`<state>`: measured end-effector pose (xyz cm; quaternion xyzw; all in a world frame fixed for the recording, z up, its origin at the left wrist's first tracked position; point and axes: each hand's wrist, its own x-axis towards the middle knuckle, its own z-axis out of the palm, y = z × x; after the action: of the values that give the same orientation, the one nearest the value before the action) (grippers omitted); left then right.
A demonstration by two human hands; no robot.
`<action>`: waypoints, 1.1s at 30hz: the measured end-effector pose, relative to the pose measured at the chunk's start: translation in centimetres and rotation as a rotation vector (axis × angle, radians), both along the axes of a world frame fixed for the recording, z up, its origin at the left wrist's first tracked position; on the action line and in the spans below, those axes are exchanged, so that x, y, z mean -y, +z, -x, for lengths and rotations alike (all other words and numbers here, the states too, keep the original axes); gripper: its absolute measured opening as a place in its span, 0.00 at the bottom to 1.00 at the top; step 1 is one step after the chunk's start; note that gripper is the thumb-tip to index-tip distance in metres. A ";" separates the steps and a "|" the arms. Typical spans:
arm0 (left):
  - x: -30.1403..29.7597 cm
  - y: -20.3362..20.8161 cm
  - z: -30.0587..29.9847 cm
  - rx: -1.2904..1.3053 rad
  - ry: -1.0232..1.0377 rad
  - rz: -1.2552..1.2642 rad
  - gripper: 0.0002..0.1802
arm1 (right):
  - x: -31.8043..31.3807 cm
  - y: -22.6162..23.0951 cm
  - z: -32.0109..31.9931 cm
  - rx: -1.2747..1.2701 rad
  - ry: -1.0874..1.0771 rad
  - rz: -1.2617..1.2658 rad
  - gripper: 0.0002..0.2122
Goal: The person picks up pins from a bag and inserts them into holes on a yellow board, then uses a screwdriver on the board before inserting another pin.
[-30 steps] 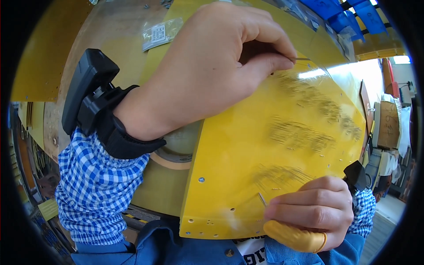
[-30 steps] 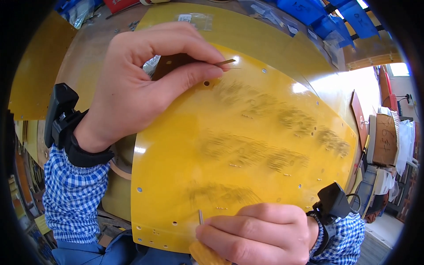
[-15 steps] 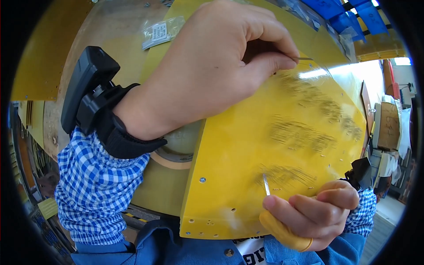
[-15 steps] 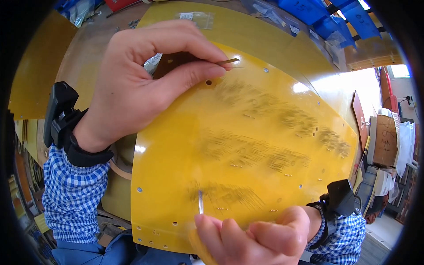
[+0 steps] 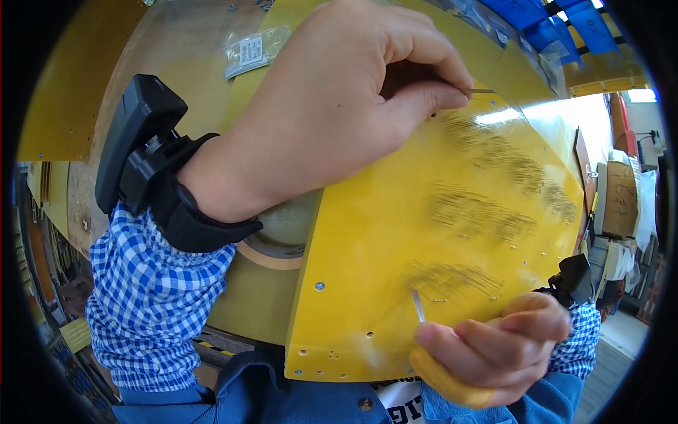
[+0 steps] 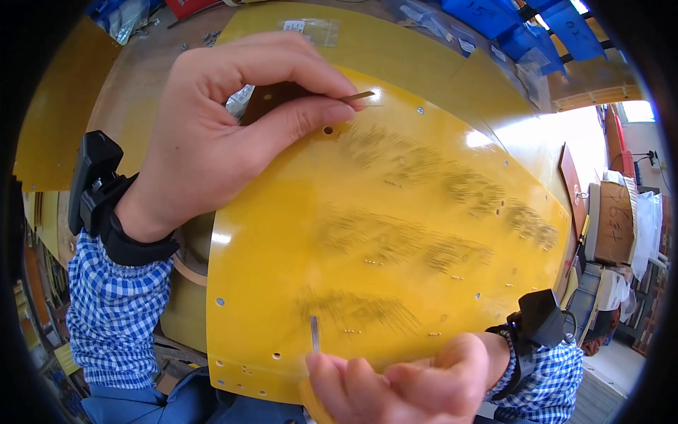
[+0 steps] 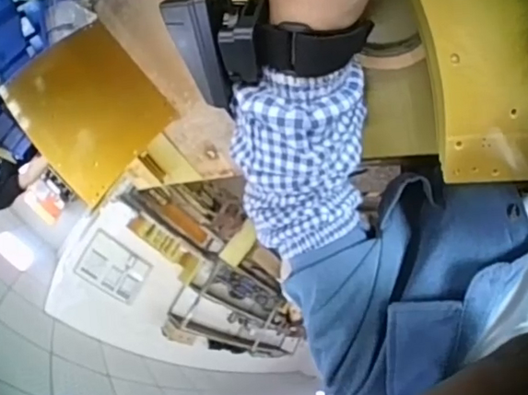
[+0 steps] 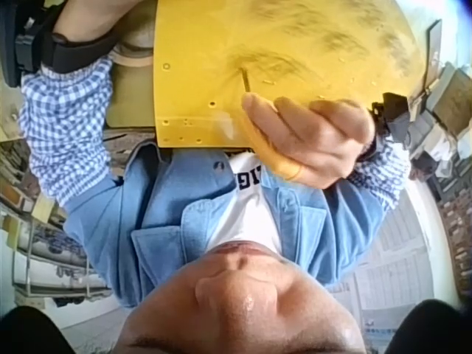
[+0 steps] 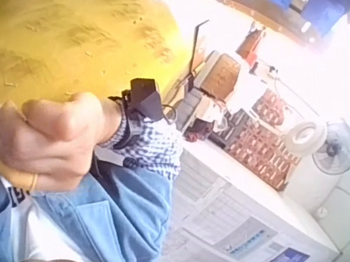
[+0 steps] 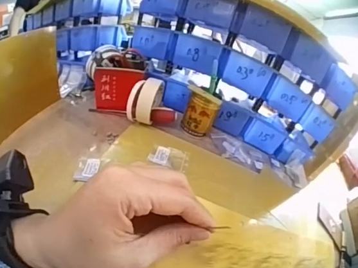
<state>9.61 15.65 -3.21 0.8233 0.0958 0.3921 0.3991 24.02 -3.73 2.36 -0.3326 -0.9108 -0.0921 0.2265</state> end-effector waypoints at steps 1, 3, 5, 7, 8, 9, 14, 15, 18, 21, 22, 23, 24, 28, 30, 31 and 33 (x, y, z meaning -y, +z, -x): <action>0.1 0.1 -0.1 0.005 -0.003 -0.003 0.06 | 0.4 -0.8 0.3 -0.008 -0.016 -0.071 0.02; 0.2 0.0 0.2 -0.013 0.020 0.042 0.06 | 0.0 -0.9 0.2 0.004 -0.010 -0.080 0.02; 0.1 0.1 0.3 -0.023 0.022 0.021 0.05 | -0.3 -0.5 0.2 0.029 -0.014 -0.090 0.03; 0.2 0.6 0.3 -0.019 0.014 -0.001 0.05 | -0.4 0.1 0.4 0.048 -0.065 -0.033 0.05; 0.3 1.2 0.5 -0.032 -0.004 0.045 0.05 | -0.4 0.4 0.4 0.045 -0.062 -0.032 0.05; 0.4 1.4 0.6 -0.044 -0.022 0.091 0.05 | -0.4 0.9 0.4 -0.057 -0.081 0.092 0.05; 0.1 0.1 0.3 -0.027 0.014 0.019 0.05 | -0.9 1.8 -0.2 -0.227 -0.112 0.452 0.05; 0.0 0.1 0.3 -0.034 0.014 0.011 0.05 | -0.7 1.3 -0.4 -0.225 -0.108 0.418 0.04; 0.2 0.1 0.1 -0.009 0.014 0.016 0.06 | 0.4 1.3 -0.2 -0.110 -0.150 0.218 0.04; 0.3 0.2 0.1 -0.015 0.026 0.013 0.06 | 0.8 0.3 -0.8 -0.003 -0.052 0.089 0.03; 0.3 0.2 0.2 -0.016 0.025 0.012 0.06 | 0.6 0.2 -1.1 0.095 0.029 0.069 0.03; 0.2 0.1 0.3 -0.020 0.020 0.004 0.05 | 0.2 0.5 -1.0 0.107 0.005 0.063 0.03; 0.1 0.1 0.3 -0.022 0.016 -0.004 0.05 | 0.1 0.8 -0.8 0.105 0.006 0.063 0.03; 0.0 0.0 0.2 0.009 0.014 0.017 0.06 | -0.1 1.3 -0.5 0.113 -0.085 0.137 0.05; 0.3 0.5 0.1 -0.038 0.017 0.013 0.06 | 0.1 1.7 -0.5 0.038 -0.062 0.212 0.04; 0.2 0.4 -0.1 -0.032 0.012 0.014 0.06 | 0.1 1.8 -0.6 0.043 -0.067 0.212 0.04; 0.0 0.1 0.4 -0.048 0.018 -0.014 0.06 | -0.7 1.4 -0.9 -0.187 -0.058 0.367 0.04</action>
<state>9.17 15.63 -3.06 0.8343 0.1101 0.3767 0.3872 24.89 -3.03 3.75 -0.4015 -0.8773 0.1003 0.2430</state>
